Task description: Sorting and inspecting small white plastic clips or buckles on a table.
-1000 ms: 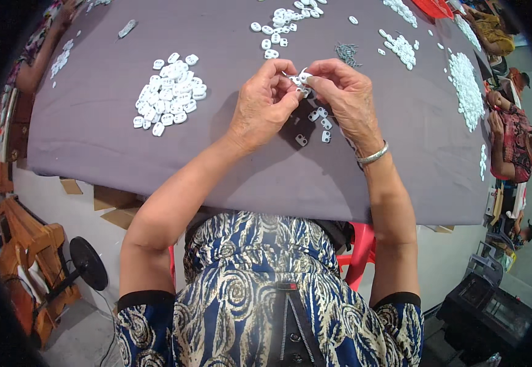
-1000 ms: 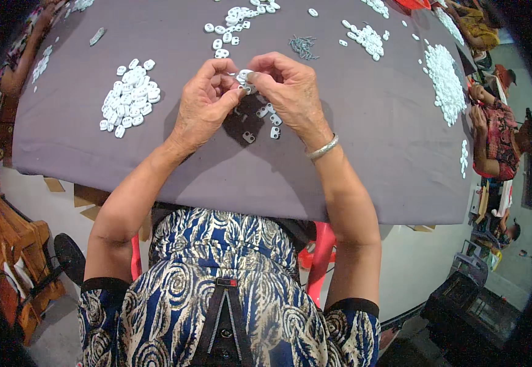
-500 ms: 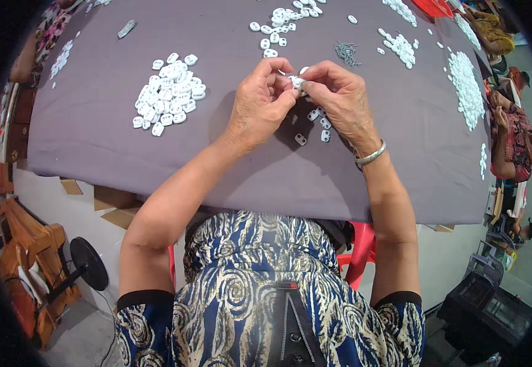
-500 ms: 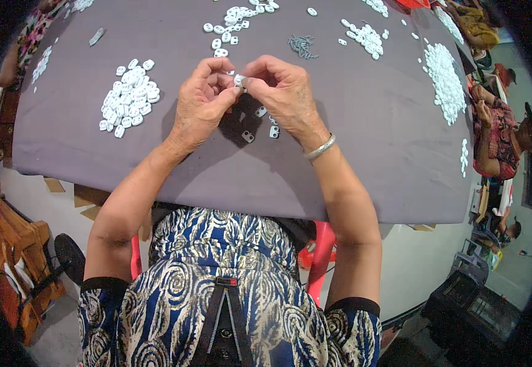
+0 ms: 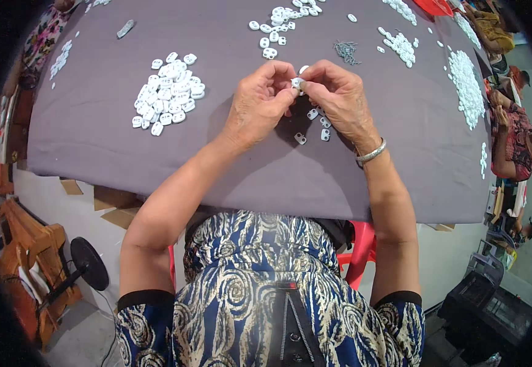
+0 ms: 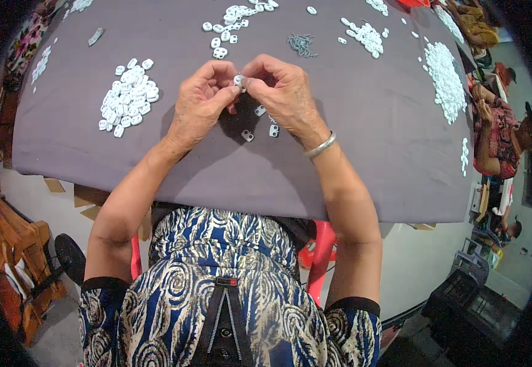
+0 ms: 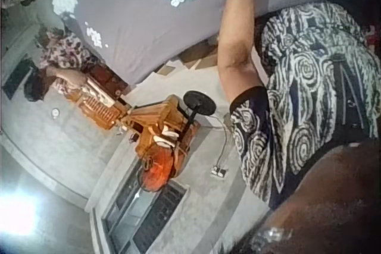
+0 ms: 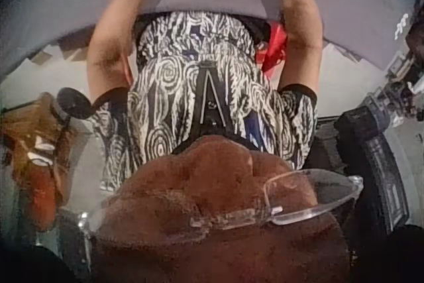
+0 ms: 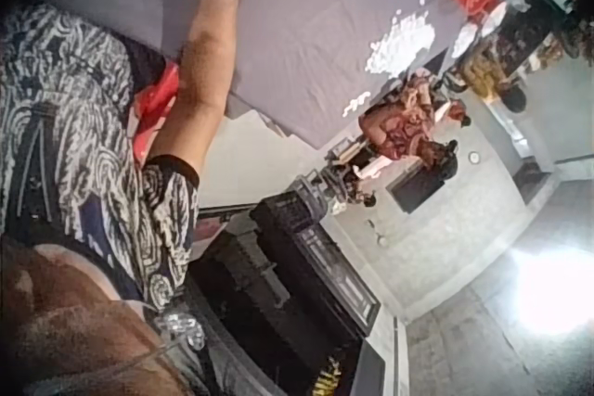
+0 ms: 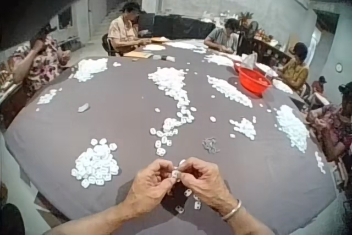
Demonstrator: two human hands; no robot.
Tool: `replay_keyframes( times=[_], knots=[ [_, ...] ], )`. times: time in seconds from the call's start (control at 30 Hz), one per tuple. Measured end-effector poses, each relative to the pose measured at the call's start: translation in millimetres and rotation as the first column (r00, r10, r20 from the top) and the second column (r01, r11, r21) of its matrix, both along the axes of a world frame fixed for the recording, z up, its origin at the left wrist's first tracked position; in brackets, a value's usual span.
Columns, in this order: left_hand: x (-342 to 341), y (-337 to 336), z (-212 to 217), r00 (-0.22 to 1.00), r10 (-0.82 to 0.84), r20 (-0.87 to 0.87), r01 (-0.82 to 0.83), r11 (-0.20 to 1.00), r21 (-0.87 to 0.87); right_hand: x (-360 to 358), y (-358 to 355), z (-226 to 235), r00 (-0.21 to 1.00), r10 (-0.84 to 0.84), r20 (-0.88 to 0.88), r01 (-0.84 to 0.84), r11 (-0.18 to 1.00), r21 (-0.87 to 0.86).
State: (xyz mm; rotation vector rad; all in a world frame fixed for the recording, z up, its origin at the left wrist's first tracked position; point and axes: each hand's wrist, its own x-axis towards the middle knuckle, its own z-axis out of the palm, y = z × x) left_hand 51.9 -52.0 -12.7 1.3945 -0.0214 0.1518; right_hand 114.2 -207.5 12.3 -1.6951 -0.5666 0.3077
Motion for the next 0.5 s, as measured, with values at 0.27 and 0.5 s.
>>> replay_keyframes(
  times=[0.27,0.5],
  knots=[
    [0,-1,2,1.000,0.018,-0.001,-0.018,0.999,0.027,-1,0,1,0.991,-0.041,0.129,0.047,0.998,-0.042],
    [1,1,-2,0.999,0.034,-0.008,-0.034,0.999,0.015,-3,-4,15,0.932,0.096,0.349,-0.018,0.975,-0.220]
  ],
)
